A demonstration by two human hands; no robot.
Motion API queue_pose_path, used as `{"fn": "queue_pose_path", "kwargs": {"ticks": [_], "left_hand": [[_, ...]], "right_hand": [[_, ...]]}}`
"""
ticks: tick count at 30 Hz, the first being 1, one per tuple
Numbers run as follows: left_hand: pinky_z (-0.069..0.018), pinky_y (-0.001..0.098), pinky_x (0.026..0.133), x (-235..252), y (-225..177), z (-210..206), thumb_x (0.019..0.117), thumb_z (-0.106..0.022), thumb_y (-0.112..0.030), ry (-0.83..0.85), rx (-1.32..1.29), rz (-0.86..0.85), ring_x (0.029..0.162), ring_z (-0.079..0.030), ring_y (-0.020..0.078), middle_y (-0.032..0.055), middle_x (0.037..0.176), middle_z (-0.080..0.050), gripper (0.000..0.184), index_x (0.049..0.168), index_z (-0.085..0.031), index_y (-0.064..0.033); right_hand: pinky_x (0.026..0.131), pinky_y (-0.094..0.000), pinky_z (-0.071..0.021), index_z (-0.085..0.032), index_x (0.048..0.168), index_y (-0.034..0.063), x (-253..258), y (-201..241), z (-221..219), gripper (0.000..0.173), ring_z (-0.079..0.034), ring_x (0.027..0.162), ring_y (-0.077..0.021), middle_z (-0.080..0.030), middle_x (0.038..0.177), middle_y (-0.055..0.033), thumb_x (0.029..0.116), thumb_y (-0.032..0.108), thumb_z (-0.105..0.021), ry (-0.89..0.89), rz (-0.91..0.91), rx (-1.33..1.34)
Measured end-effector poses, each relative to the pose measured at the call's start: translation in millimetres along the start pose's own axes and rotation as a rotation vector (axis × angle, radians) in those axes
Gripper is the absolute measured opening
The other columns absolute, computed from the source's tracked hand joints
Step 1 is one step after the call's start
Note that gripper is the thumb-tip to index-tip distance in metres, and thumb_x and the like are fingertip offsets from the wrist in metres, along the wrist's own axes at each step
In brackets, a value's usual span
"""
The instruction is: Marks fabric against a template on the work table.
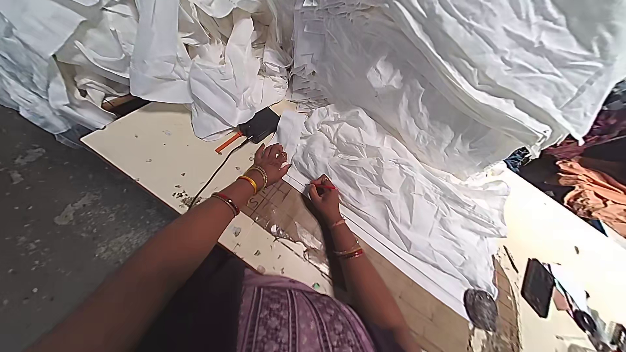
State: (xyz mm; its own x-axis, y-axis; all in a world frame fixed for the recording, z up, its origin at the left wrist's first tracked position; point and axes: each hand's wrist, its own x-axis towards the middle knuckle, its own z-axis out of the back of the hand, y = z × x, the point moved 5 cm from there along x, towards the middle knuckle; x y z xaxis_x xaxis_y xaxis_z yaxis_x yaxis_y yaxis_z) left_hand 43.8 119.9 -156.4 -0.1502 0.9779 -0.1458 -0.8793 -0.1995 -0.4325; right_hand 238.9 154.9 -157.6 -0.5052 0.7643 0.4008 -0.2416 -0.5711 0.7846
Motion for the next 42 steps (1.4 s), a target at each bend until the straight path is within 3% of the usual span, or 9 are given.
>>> {"fn": "queue_pose_path", "kwargs": {"ticks": [9,11,12,15,18,21,27,36,42], "left_hand": [[-0.0091,0.0624,0.123,0.0,1.3,1.0,0.1073,-0.051,-0.030,0.013,0.000,0.006,0.151,-0.028,0.0393,0.0237,0.155,-0.041,0.043,0.135,-0.060,0.0013],[-0.0097,0.0628,0.122,0.5,1.9,-1.7,0.1071,-0.051,-0.030,0.006,0.006,0.001,0.151,-0.029,0.0397,0.0238,0.155,-0.041,0.043,0.133,-0.061,0.0016],[-0.0100,0.0629,0.122,1.0,2.2,-2.7,0.1068,-0.052,-0.031,0.000,0.009,-0.003,0.151,-0.029,0.0398,0.0238,0.154,-0.041,0.043,0.132,-0.062,0.0016],[-0.0094,0.0635,0.122,0.6,1.2,1.1,0.1058,-0.055,-0.033,0.006,0.006,0.003,0.151,-0.028,0.0402,0.0245,0.155,-0.040,0.045,0.133,-0.061,0.0022],[-0.0108,0.0638,0.122,1.5,4.2,-5.0,0.1050,-0.056,-0.035,-0.012,0.034,-0.006,0.150,-0.030,0.0405,0.0242,0.154,-0.041,0.046,0.133,-0.062,0.0013],[-0.0126,0.0653,0.121,5.0,7.8,-9.0,0.1047,-0.056,-0.035,-0.047,0.052,-0.021,0.148,-0.032,0.0421,0.0254,0.152,-0.043,0.045,0.130,-0.063,0.0015],[-0.0158,0.0664,0.119,4.4,8.0,-8.1,0.1041,-0.057,-0.032,-0.083,0.046,-0.044,0.146,-0.035,0.0441,0.0273,0.150,-0.044,0.042,0.125,-0.064,0.0032],[-0.0145,0.0670,0.120,3.6,7.0,-7.0,0.1044,-0.057,-0.031,-0.076,0.038,-0.034,0.146,-0.034,0.0454,0.0280,0.150,-0.044,0.041,0.124,-0.064,0.0044],[-0.0164,0.0669,0.119,3.7,7.5,-8.0,0.1040,-0.058,-0.031,-0.084,0.042,-0.038,0.145,-0.035,0.0454,0.0283,0.150,-0.044,0.041,0.123,-0.064,0.0046]], "right_hand": [[0.062,-0.0185,-0.0435,-0.062,0.084,-0.0081,2.2,0.9,-1.6,0.014,-0.053,0.064,-0.0021,-0.060,0.071,-0.0065,0.0858,0.005,-0.057,0.008,-0.012,-0.016],[0.060,-0.0170,-0.0429,-0.060,0.081,-0.0050,0.5,-1.8,2.5,0.009,-0.052,0.062,0.0004,-0.058,0.069,-0.0013,0.0842,0.002,-0.056,-0.014,-0.076,0.167],[0.054,-0.0144,-0.0412,-0.055,0.079,0.0036,-1.4,-2.7,7.1,0.007,-0.049,0.056,0.0036,-0.055,0.065,0.0060,0.0841,0.000,-0.053,-0.048,-0.146,0.362],[0.044,-0.0146,-0.0389,-0.055,0.075,0.0165,-17.9,12.4,39.8,0.025,-0.049,0.046,0.0026,-0.058,0.060,0.0099,0.0871,-0.003,-0.047,-0.274,-0.264,0.773],[0.048,-0.0138,-0.0445,-0.059,0.086,0.0097,-47.2,9.9,77.2,0.019,-0.056,0.053,0.0025,-0.067,0.071,0.0072,0.0887,-0.006,-0.049,-0.310,-0.207,0.617],[0.057,-0.0108,-0.0482,-0.061,0.090,0.0049,-61.4,-4.9,86.6,0.011,-0.058,0.064,0.0077,-0.066,0.082,0.0103,0.0850,-0.003,-0.054,-0.219,-0.096,0.374],[0.057,-0.0106,-0.0436,-0.060,0.083,0.0005,-65.8,-20.6,71.6,0.006,-0.052,0.061,0.0086,-0.061,0.073,0.0063,0.0852,0.006,-0.057,-0.098,-0.050,0.182],[0.063,-0.0135,-0.0451,-0.062,0.082,-0.0058,-65.7,-17.7,68.4,0.015,-0.056,0.066,0.0028,-0.062,0.073,-0.0039,0.0849,0.008,-0.058,-0.073,-0.034,0.037],[0.063,-0.0138,-0.0457,-0.061,0.081,-0.0043,-66.0,-17.5,68.9,0.013,-0.056,0.067,0.0030,-0.063,0.074,-0.0029,0.0848,0.007,-0.058,-0.058,-0.034,0.063]]}}
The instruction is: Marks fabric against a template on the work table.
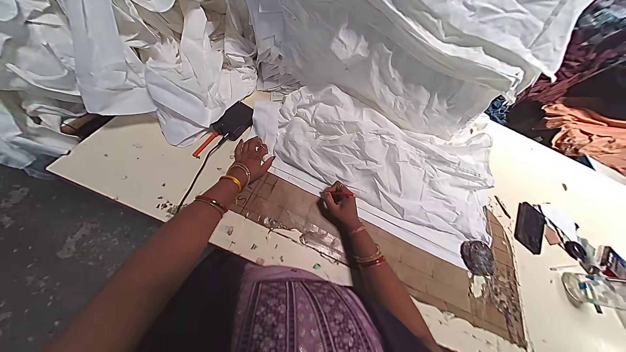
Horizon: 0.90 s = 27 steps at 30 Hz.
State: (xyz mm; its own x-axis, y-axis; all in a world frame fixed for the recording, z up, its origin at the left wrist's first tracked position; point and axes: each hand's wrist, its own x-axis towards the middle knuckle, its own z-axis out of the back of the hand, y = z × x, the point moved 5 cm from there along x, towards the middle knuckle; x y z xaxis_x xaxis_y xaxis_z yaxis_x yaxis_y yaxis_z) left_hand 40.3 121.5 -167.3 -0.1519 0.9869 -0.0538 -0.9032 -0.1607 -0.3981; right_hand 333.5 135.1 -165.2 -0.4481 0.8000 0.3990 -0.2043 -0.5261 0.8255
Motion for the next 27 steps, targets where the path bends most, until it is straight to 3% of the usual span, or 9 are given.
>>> {"fn": "queue_pose_path", "kwargs": {"ticks": [3,5,12,17,24,26,27], "left_hand": [[-0.0166,0.0673,0.118,0.1,0.5,0.0,0.1035,-0.059,-0.031,-0.003,-0.006,-0.001,0.145,-0.035,0.0456,0.0283,0.149,-0.044,0.040,0.123,-0.064,0.0044],[-0.0160,0.0680,0.118,0.4,0.5,1.1,0.1037,-0.058,-0.031,-0.006,-0.013,-0.005,0.145,-0.035,0.0459,0.0285,0.149,-0.044,0.040,0.122,-0.064,0.0047],[-0.0133,0.0682,0.119,-1.0,-2.3,1.9,0.1063,-0.053,-0.028,0.008,-0.027,0.006,0.147,-0.033,0.0454,0.0289,0.151,-0.042,0.039,0.125,-0.062,0.0050],[-0.0150,0.0680,0.119,-1.6,-2.8,2.5,0.1051,-0.055,-0.029,0.003,-0.008,0.004,0.146,-0.034,0.0458,0.0290,0.150,-0.044,0.040,0.124,-0.063,0.0051],[-0.0162,0.0691,0.118,0.5,1.9,-2.4,0.1042,-0.056,-0.029,-0.043,-0.004,-0.021,0.144,-0.036,0.0474,0.0310,0.148,-0.044,0.041,0.124,-0.063,0.0071],[-0.0176,0.0702,0.116,0.6,2.6,-4.8,0.1038,-0.057,-0.030,-0.059,-0.004,-0.046,0.143,-0.038,0.0486,0.0320,0.146,-0.045,0.042,0.122,-0.062,0.0081],[-0.0174,0.0699,0.117,0.9,3.2,-5.2,0.1038,-0.056,-0.031,-0.058,0.004,-0.045,0.143,-0.037,0.0481,0.0316,0.146,-0.045,0.044,0.123,-0.062,0.0078]], "right_hand": [[0.060,-0.0117,-0.0448,-0.059,0.081,0.0011,2.6,-1.1,2.5,0.005,-0.055,0.064,0.0074,-0.062,0.074,0.0054,0.0839,0.005,-0.058,-0.057,-0.060,0.143],[0.057,-0.0113,-0.0450,-0.060,0.083,-0.0003,9.7,-1.3,7.0,0.005,-0.053,0.061,0.0083,-0.063,0.074,0.0066,0.0854,0.004,-0.057,-0.157,-0.063,0.169],[0.059,-0.0107,-0.0420,-0.062,0.081,-0.0033,14.4,-8.3,4.1,0.012,-0.051,0.063,0.0084,-0.061,0.072,0.0026,0.0848,0.006,-0.057,-0.108,-0.032,0.029],[0.062,-0.0140,-0.0443,-0.064,0.083,-0.0068,14.9,-9.1,1.5,0.015,-0.054,0.065,0.0031,-0.062,0.074,-0.0036,0.0852,0.007,-0.057,-0.104,-0.031,-0.060],[0.062,-0.0146,-0.0436,-0.064,0.082,-0.0060,16.6,-5.2,0.9,0.016,-0.053,0.065,0.0026,-0.062,0.072,-0.0034,0.0855,0.008,-0.057,-0.071,-0.062,-0.085],[0.060,-0.0139,-0.0425,-0.063,0.080,-0.0022,15.8,-6.4,5.3,0.010,-0.052,0.063,0.0044,-0.060,0.070,0.0013,0.0835,0.005,-0.057,-0.094,-0.131,0.065],[0.056,-0.0133,-0.0426,-0.058,0.077,0.0049,14.6,-7.2,10.4,0.008,-0.052,0.059,0.0054,-0.060,0.068,0.0063,0.0826,0.001,-0.055,-0.132,-0.194,0.252]]}}
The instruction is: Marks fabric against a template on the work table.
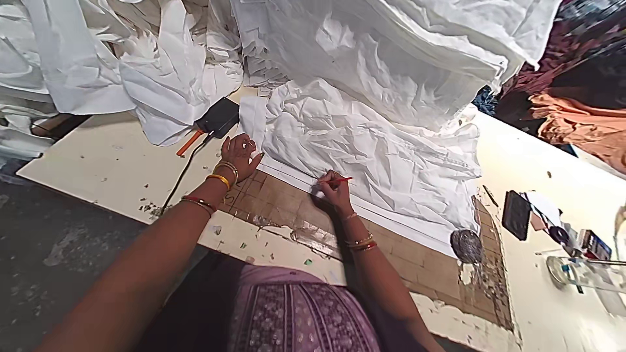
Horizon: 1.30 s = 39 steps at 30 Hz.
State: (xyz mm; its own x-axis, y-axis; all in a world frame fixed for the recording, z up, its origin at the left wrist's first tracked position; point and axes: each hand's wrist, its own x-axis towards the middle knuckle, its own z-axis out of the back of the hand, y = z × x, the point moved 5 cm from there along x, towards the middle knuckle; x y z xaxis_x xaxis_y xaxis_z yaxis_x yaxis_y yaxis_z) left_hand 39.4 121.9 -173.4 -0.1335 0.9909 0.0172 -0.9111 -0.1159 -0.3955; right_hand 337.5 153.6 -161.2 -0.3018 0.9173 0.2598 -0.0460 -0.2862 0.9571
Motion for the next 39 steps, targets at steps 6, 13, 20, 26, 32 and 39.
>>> {"fn": "queue_pose_path", "kwargs": {"ticks": [6,13,20,26,32,39], "left_hand": [[-0.0191,0.0690,0.116,-0.8,-0.6,0.6,0.1028,-0.059,-0.030,-0.005,0.028,0.018,0.142,-0.038,0.0482,0.0317,0.146,-0.045,0.043,0.122,-0.062,0.0088],[-0.0255,0.0706,0.111,0.6,2.7,0.4,0.0984,-0.063,-0.025,-0.064,0.015,-0.014,0.136,-0.042,0.0526,0.0349,0.142,-0.046,0.040,0.113,-0.064,0.0119],[-0.0287,0.0710,0.109,0.4,-1.9,4.9,0.0970,-0.065,-0.023,-0.084,0.015,-0.018,0.132,-0.044,0.0548,0.0374,0.139,-0.046,0.038,0.110,-0.063,0.0132],[-0.0336,0.0726,0.103,0.9,3.1,2.0,0.0972,-0.065,-0.023,-0.113,0.030,-0.042,0.126,-0.047,0.0568,0.0376,0.137,-0.048,0.038,0.107,-0.063,0.0131],[-0.0338,0.0723,0.103,1.1,-0.6,5.0,0.0972,-0.065,-0.021,-0.087,0.042,-0.009,0.127,-0.047,0.0564,0.0380,0.137,-0.047,0.036,0.108,-0.063,0.0133],[-0.0332,0.0717,0.104,-0.2,-3.8,6.6,0.0974,-0.065,-0.021,-0.077,0.043,-0.005,0.129,-0.046,0.0567,0.0386,0.138,-0.046,0.036,0.107,-0.062,0.0138]], "right_hand": [[0.051,-0.0138,-0.0450,-0.061,0.086,0.0111,-36.0,25.4,70.9,0.019,-0.056,0.055,0.0034,-0.067,0.073,0.0086,0.0869,-0.004,-0.050,-0.149,0.014,0.252],[0.054,-0.0089,-0.0383,-0.058,0.084,0.0033,-50.8,-2.9,77.1,0.003,-0.047,0.059,0.0110,-0.057,0.071,0.0102,0.0857,0.006,-0.057,0.040,0.103,-0.152],[0.056,-0.0107,-0.0373,-0.060,0.082,-0.0030,-49.2,0.4,75.4,0.011,-0.046,0.060,0.0074,-0.056,0.070,0.0030,0.0864,0.006,-0.056,0.064,0.093,-0.266],[0.056,-0.0111,-0.0371,-0.061,0.082,-0.0041,-49.9,-2.1,75.1,0.012,-0.045,0.059,0.0070,-0.056,0.068,0.0020,0.0853,0.006,-0.057,0.070,0.133,-0.267],[0.054,-0.0103,-0.0398,-0.060,0.081,0.0010,-41.9,-3.2,83.0,0.007,-0.047,0.058,0.0090,-0.056,0.070,0.0079,0.0855,0.006,-0.057,-0.002,0.087,-0.091],[0.054,-0.0114,-0.0361,-0.063,0.083,-0.0056,-28.3,-3.6,81.8,0.014,-0.044,0.057,0.0071,-0.056,0.068,0.0018,0.0859,0.006,-0.056,0.070,0.125,-0.265]]}}
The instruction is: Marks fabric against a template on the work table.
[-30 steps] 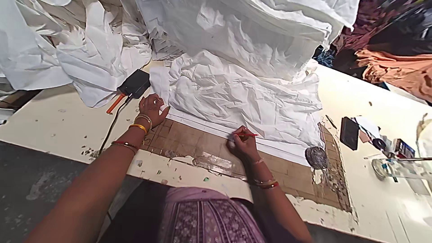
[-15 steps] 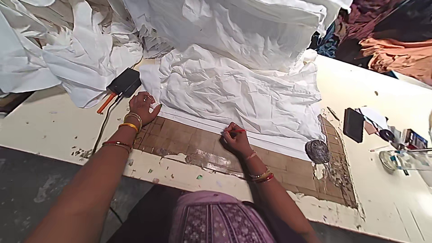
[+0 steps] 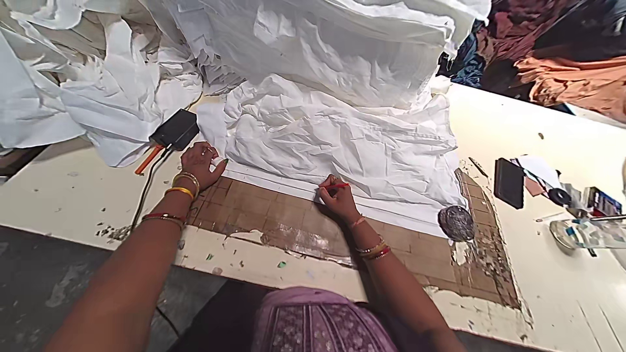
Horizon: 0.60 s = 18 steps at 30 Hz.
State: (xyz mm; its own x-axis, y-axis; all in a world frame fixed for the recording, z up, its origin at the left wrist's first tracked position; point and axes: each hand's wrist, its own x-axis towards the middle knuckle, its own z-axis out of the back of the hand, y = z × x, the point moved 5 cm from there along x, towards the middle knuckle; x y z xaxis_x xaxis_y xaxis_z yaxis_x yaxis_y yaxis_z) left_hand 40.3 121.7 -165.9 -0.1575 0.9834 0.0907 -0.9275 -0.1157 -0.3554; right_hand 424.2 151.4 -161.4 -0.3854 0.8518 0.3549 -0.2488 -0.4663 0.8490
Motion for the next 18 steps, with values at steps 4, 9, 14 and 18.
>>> {"fn": "queue_pose_path", "kwargs": {"ticks": [4,9,14,18], "left_hand": [[-0.0334,0.0720,0.103,-1.5,-2.5,1.5,0.0969,-0.065,-0.019,-0.005,-0.011,-0.002,0.126,-0.047,0.0579,0.0396,0.137,-0.046,0.035,0.107,-0.062,0.0150],[-0.0333,0.0729,0.103,-0.8,2.1,-3.5,0.0971,-0.063,-0.022,-0.025,0.000,-0.015,0.128,-0.046,0.0574,0.0389,0.137,-0.047,0.038,0.108,-0.062,0.0144],[-0.0330,0.0717,0.104,0.8,-0.2,-0.4,0.0971,-0.065,-0.020,-0.010,0.002,-0.003,0.129,-0.046,0.0563,0.0378,0.137,-0.048,0.035,0.108,-0.063,0.0130],[-0.0351,0.0742,0.100,0.7,0.7,0.1,0.0957,-0.066,-0.017,-0.013,0.000,-0.011,0.124,-0.048,0.0595,0.0410,0.135,-0.047,0.035,0.107,-0.062,0.0160]], "right_hand": [[0.056,-0.0130,-0.0370,-0.063,0.083,-0.0074,-1.1,2.5,-1.8,0.015,-0.046,0.059,0.0040,-0.057,0.069,-0.0022,0.0861,0.005,-0.056,-0.013,-0.005,-0.056],[0.056,-0.0115,-0.0362,-0.061,0.082,-0.0051,-1.1,-2.6,-1.7,0.012,-0.044,0.059,0.0067,-0.055,0.069,0.0018,0.0851,0.005,-0.056,-0.009,-0.021,0.024],[0.049,-0.0147,-0.0446,-0.058,0.081,0.0144,-17.2,9.5,44.0,0.024,-0.056,0.053,0.0017,-0.065,0.067,0.0080,0.0905,-0.004,-0.046,-0.441,-0.202,0.623],[0.056,-0.0122,-0.0477,-0.061,0.089,0.0096,-56.5,6.3,81.6,0.016,-0.058,0.063,0.0065,-0.066,0.080,0.0114,0.0867,-0.004,-0.052,-0.247,-0.141,0.348]]}}
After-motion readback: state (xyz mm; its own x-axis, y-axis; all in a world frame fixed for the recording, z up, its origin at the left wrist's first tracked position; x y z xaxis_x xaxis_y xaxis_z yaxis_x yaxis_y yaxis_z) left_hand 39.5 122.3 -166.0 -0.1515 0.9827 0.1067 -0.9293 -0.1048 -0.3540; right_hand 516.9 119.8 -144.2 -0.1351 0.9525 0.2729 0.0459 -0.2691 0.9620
